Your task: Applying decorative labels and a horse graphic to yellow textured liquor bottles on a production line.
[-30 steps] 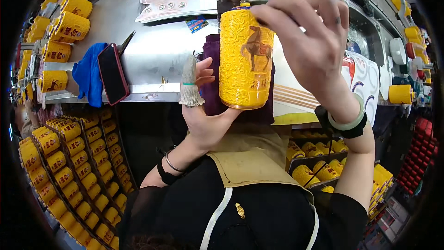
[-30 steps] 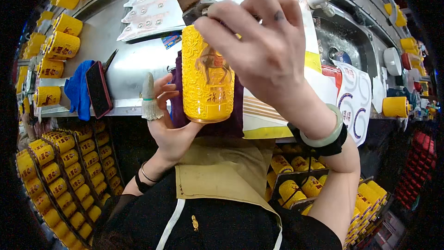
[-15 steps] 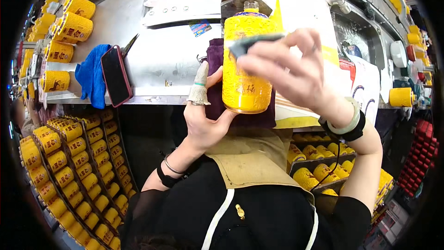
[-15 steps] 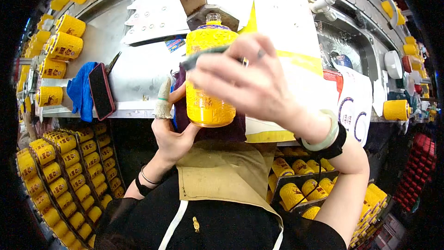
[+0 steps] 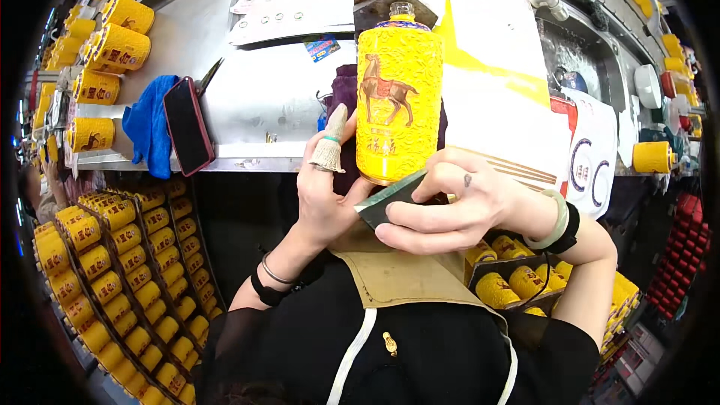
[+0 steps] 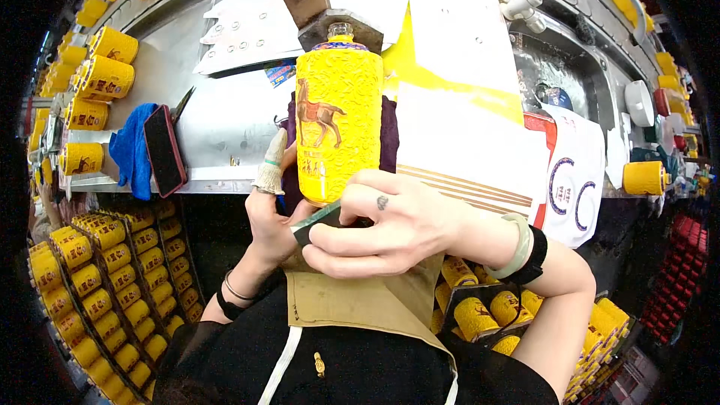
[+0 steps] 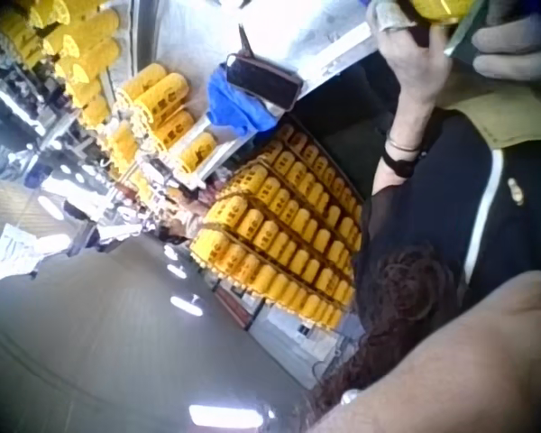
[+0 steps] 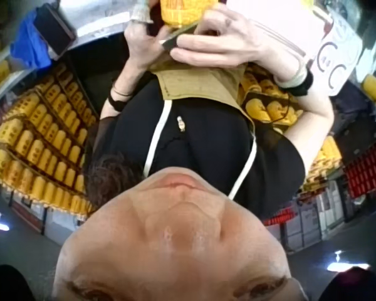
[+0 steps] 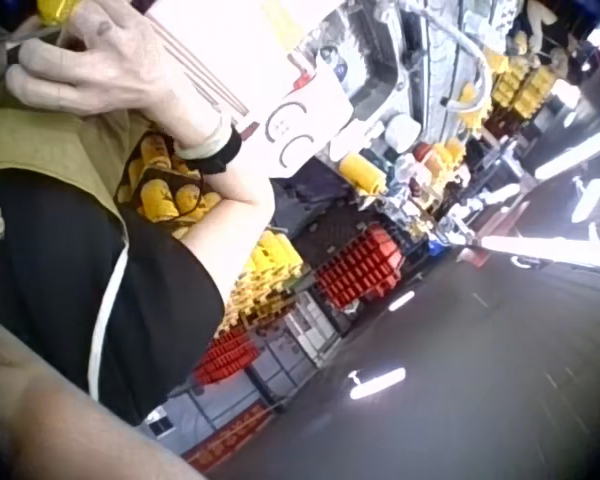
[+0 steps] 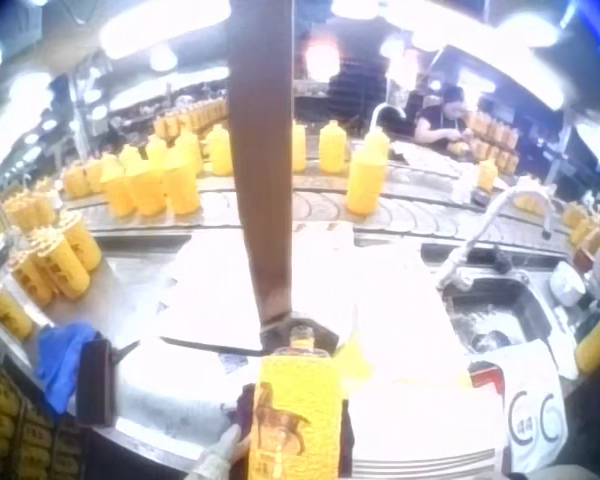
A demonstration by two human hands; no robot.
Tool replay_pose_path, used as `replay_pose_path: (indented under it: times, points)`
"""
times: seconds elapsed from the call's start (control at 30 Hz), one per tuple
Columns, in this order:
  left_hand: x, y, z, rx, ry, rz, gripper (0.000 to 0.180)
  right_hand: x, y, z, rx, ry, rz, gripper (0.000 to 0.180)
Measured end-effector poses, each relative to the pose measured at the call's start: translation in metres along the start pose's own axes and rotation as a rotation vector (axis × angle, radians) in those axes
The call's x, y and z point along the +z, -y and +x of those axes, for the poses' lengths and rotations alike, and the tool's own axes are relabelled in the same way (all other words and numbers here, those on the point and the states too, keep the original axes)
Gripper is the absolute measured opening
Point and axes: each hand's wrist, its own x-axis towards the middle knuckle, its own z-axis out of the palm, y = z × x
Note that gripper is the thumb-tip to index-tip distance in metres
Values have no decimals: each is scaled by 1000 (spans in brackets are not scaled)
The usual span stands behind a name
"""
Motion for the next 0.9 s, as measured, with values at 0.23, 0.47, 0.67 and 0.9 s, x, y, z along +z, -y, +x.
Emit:
replay_pose_path:
  times: [0.23, 0.47, 0.67, 0.9]
  points:
    - [1, -5, 1, -32, -51, -122, 81, -13, -59, 1, 349, -292, -559, 27]
    - [-1, -22, 8, 93, -129, 81, 78, 0, -8, 10, 255, -102, -59, 25]
    - [-12, -10, 10, -43, 92, -62, 99, -22, -55, 9, 707, -691, 25, 20]
    - [-19, -32, 42, 150, 64, 114, 108, 7, -6, -6, 1032, -842, 320, 24]
